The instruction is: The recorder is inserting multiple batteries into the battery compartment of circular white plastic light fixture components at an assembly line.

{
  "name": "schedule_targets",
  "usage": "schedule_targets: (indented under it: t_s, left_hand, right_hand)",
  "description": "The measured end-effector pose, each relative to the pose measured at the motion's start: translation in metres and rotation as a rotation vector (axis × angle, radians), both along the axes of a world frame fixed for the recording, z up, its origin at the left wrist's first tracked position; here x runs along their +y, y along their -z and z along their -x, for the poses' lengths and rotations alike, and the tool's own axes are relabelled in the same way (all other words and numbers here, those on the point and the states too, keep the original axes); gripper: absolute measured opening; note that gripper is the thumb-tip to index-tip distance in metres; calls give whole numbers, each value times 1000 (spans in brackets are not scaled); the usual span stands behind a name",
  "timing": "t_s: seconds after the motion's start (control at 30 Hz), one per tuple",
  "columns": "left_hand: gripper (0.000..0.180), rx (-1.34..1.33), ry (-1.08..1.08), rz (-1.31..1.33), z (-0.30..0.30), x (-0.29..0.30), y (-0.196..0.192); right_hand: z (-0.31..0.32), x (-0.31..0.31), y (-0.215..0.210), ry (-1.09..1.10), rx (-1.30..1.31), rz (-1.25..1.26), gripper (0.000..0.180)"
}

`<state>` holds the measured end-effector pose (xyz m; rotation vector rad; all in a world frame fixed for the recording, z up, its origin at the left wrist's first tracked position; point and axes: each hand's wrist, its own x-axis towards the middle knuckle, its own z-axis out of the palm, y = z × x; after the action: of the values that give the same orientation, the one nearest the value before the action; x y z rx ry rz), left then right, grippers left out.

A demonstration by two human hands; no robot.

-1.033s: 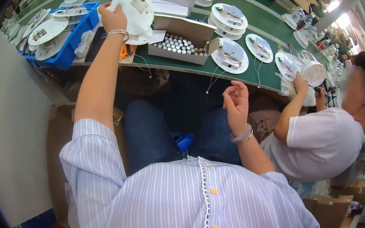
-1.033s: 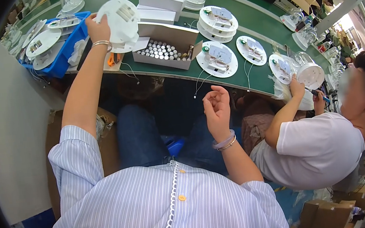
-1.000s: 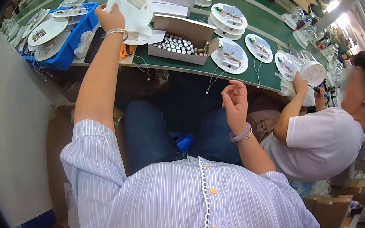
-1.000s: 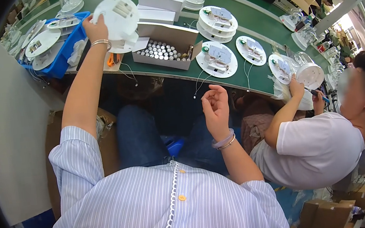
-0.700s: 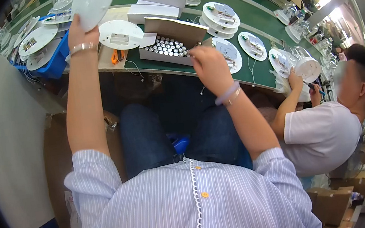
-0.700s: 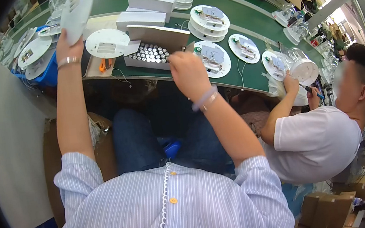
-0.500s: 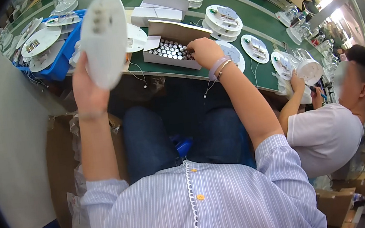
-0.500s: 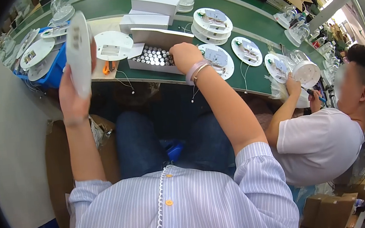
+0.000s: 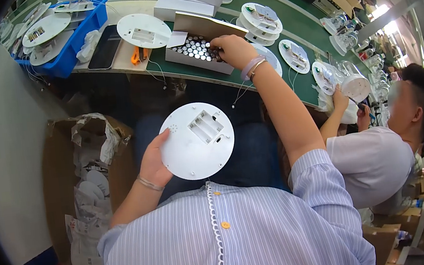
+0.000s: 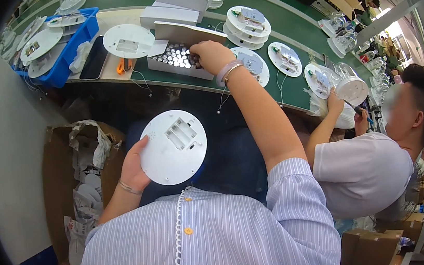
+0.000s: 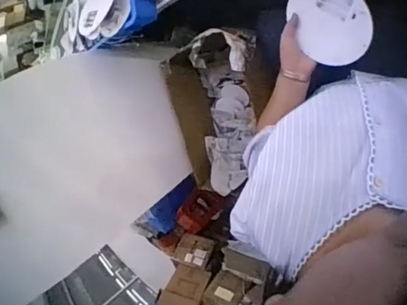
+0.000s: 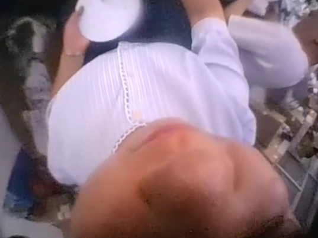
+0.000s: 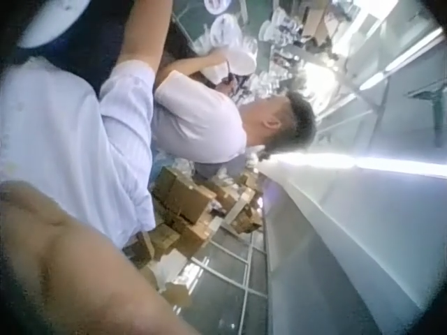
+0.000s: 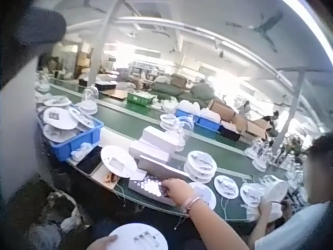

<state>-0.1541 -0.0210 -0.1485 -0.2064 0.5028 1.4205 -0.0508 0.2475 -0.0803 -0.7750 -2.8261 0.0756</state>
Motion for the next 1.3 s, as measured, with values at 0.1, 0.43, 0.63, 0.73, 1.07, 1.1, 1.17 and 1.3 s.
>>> schedule_targets:
  t_s: [0.1, 0.43, 0.63, 0.73, 1.07, 1.1, 1.17, 1.3]
  left_hand:
    - [39, -7, 7, 13, -5, -3, 12]
    - [39, 42, -10, 30, -15, 1, 1]
    - [38, 76, -136, -130, -13, 22, -2]
    - [31, 198, -242, -166, -16, 38, -5]
    - [32, 338, -272, -36, -49, 42, -11]
    - [32, 337, -272, -56, -51, 40, -9]
    - [33, 329, -261, -68, -56, 38, -8]
    - [33, 338, -216, -49, -63, 33, -10]
  right_hand:
    - [-2, 4, 1, 2, -58, 54, 24]
    - [-13, -9, -4, 113, 445, 263, 22]
    - [-38, -43, -12, 184, 1038, 1201, 22]
    - [-67, -62, -2, 116, 1288, 1669, 18]
    - [-103, -110, 15, 307, 728, 1386, 20]
    - [-102, -117, 3, 301, 642, 1258, 20]
    - [-105, -123, -6, 275, 519, 1099, 20]
    - [-100, -134, -1, 217, 380, 824, 20]
